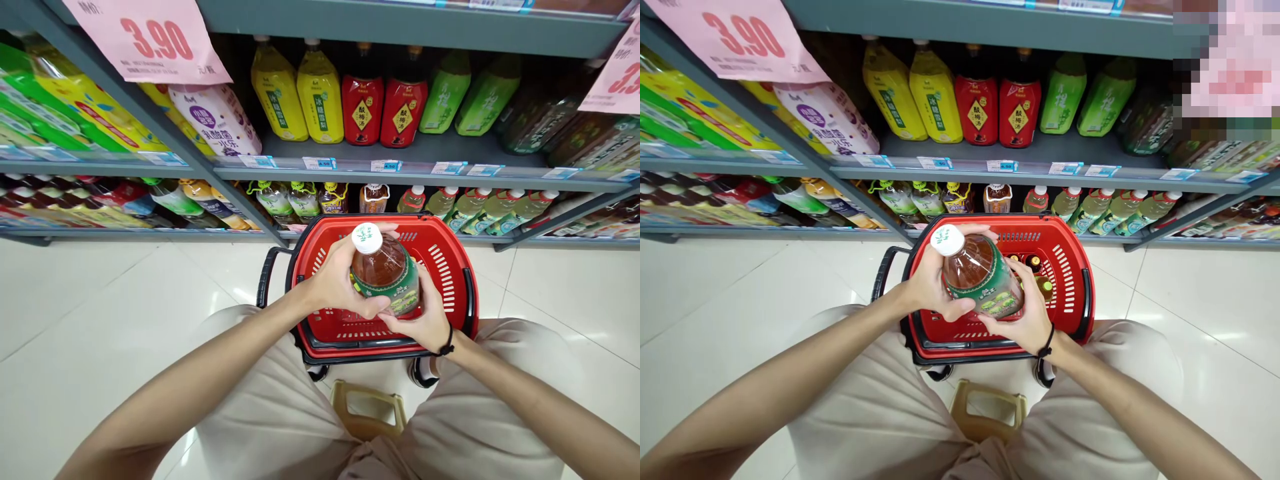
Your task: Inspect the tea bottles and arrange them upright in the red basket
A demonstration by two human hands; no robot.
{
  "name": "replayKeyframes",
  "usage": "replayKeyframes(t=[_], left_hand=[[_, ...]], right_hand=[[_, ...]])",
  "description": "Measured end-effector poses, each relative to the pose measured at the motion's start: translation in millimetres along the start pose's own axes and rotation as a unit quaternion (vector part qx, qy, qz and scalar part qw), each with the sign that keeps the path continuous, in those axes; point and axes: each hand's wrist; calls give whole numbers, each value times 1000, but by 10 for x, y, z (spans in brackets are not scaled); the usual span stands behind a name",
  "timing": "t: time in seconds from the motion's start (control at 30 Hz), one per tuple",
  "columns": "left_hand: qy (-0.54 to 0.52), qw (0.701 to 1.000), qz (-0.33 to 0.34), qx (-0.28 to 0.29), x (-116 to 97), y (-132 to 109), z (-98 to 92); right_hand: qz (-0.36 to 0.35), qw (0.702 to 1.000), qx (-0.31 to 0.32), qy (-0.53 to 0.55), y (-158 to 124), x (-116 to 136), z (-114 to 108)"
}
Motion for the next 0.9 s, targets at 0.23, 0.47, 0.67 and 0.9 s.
replayKeyframes(t=[0.23,0.47,0.67,0.9], left_hand=[[-22,999,-32,-24,-18,8,19],[-16,999,-27,-21,4,-13,21],[-9,999,-36,-18,11,-36,19],[12,999,48,-18,23,-30,36]], right_hand=[[0,1000,0,-2,25,-9,-7],[-3,1000,1,1,14,-37,7],[6,1000,0,0,4,-45,19],[-31,999,0,-12,10,-8,17]])
Point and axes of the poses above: each hand's wrist, its own y-axis towards the middle knuckle, its own z-axis out of the palm, x = y × z, and after that the axes turned 10 degrees about z, right-handed
